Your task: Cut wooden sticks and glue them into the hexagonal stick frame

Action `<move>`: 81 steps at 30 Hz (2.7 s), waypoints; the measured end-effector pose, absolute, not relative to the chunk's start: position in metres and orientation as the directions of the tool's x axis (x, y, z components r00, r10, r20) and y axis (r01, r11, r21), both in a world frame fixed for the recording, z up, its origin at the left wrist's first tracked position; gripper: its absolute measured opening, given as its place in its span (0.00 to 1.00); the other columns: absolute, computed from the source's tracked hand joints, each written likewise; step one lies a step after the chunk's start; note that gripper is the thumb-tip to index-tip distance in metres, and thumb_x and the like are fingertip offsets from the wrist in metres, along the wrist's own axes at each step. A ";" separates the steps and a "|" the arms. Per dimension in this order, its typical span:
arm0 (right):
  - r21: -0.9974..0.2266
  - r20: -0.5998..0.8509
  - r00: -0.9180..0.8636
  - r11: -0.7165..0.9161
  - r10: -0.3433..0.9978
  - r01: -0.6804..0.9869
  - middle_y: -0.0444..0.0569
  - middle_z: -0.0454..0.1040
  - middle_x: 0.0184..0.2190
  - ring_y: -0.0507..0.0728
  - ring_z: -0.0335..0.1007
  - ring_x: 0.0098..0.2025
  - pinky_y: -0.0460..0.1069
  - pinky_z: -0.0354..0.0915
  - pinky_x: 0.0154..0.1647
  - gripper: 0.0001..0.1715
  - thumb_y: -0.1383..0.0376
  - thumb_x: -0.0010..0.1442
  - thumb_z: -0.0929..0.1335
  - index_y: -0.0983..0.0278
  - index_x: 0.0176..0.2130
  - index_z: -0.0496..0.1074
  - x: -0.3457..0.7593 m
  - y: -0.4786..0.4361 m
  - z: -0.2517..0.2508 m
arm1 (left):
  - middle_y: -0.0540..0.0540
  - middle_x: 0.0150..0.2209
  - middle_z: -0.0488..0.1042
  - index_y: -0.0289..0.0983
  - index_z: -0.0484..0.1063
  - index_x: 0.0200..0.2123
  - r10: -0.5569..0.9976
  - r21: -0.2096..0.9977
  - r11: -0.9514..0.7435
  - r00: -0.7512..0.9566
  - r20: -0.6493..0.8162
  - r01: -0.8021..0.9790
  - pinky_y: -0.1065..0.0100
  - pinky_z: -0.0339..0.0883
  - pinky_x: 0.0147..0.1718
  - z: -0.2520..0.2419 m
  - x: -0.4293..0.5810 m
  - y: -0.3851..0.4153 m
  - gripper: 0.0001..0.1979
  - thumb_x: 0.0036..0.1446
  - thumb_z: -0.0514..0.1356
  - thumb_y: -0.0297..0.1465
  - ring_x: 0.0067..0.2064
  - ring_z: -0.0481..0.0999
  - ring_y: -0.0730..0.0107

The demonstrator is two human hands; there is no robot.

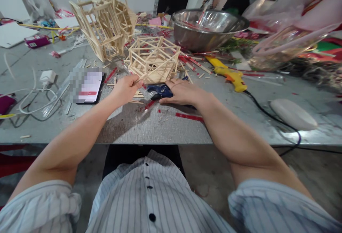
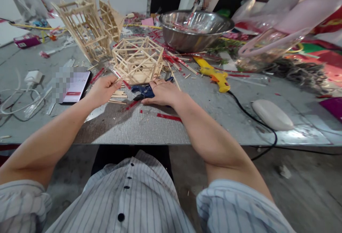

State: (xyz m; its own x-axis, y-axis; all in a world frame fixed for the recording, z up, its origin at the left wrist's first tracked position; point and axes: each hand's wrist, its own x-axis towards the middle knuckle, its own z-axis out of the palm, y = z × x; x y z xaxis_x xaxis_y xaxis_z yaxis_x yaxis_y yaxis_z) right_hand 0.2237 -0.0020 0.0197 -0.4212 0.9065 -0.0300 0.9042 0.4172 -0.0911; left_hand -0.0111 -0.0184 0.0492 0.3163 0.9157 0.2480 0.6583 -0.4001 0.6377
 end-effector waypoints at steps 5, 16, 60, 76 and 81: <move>-0.103 0.080 -0.384 0.391 0.920 0.915 0.60 0.76 0.44 0.66 0.70 0.47 0.57 0.61 0.47 0.33 0.41 0.56 0.64 0.63 0.46 0.73 0.216 -0.015 0.033 | 0.55 0.18 0.51 0.37 0.56 0.19 0.929 0.664 -0.357 0.323 0.180 0.657 0.69 0.44 0.25 0.045 -0.011 -0.016 0.17 0.59 0.54 0.30 0.23 0.51 0.75; 0.110 0.621 -0.495 0.558 0.607 0.822 0.49 0.75 0.43 0.60 0.64 0.51 0.59 0.55 0.53 0.22 0.51 0.67 0.56 0.57 0.44 0.73 0.204 -0.025 0.029 | 0.57 0.15 0.51 0.35 0.62 0.23 0.915 0.838 -0.149 0.395 -0.085 0.526 0.72 0.42 0.22 0.057 -0.002 -0.031 0.15 0.63 0.53 0.32 0.19 0.48 0.80; 0.098 0.414 -0.715 0.754 0.563 0.650 0.46 0.74 0.25 0.51 0.64 0.28 0.49 0.46 0.28 0.26 0.51 0.66 0.57 0.60 0.34 0.78 0.218 -0.026 0.035 | 0.57 0.17 0.49 0.36 0.64 0.26 0.672 0.869 0.029 0.634 -0.383 0.495 0.72 0.37 0.16 0.055 -0.011 -0.030 0.13 0.61 0.57 0.36 0.16 0.45 0.83; -0.177 0.306 -0.805 0.861 0.508 0.477 0.44 0.74 0.24 0.49 0.65 0.27 0.46 0.48 0.27 0.21 0.52 0.63 0.62 0.60 0.34 0.79 0.216 -0.026 0.035 | 0.55 0.17 0.49 0.36 0.71 0.25 0.557 0.799 -0.073 0.689 -0.464 0.597 0.71 0.38 0.16 0.058 -0.022 -0.025 0.14 0.54 0.62 0.41 0.17 0.47 0.78; -0.317 0.360 -0.727 0.809 0.585 0.494 0.46 0.77 0.27 0.49 0.67 0.28 0.46 0.54 0.30 0.18 0.54 0.62 0.64 0.61 0.35 0.79 0.216 -0.019 0.033 | 0.56 0.18 0.49 0.37 0.68 0.27 0.606 0.847 -0.002 0.674 -0.422 0.532 0.71 0.38 0.17 0.059 -0.020 -0.025 0.15 0.56 0.61 0.42 0.17 0.46 0.80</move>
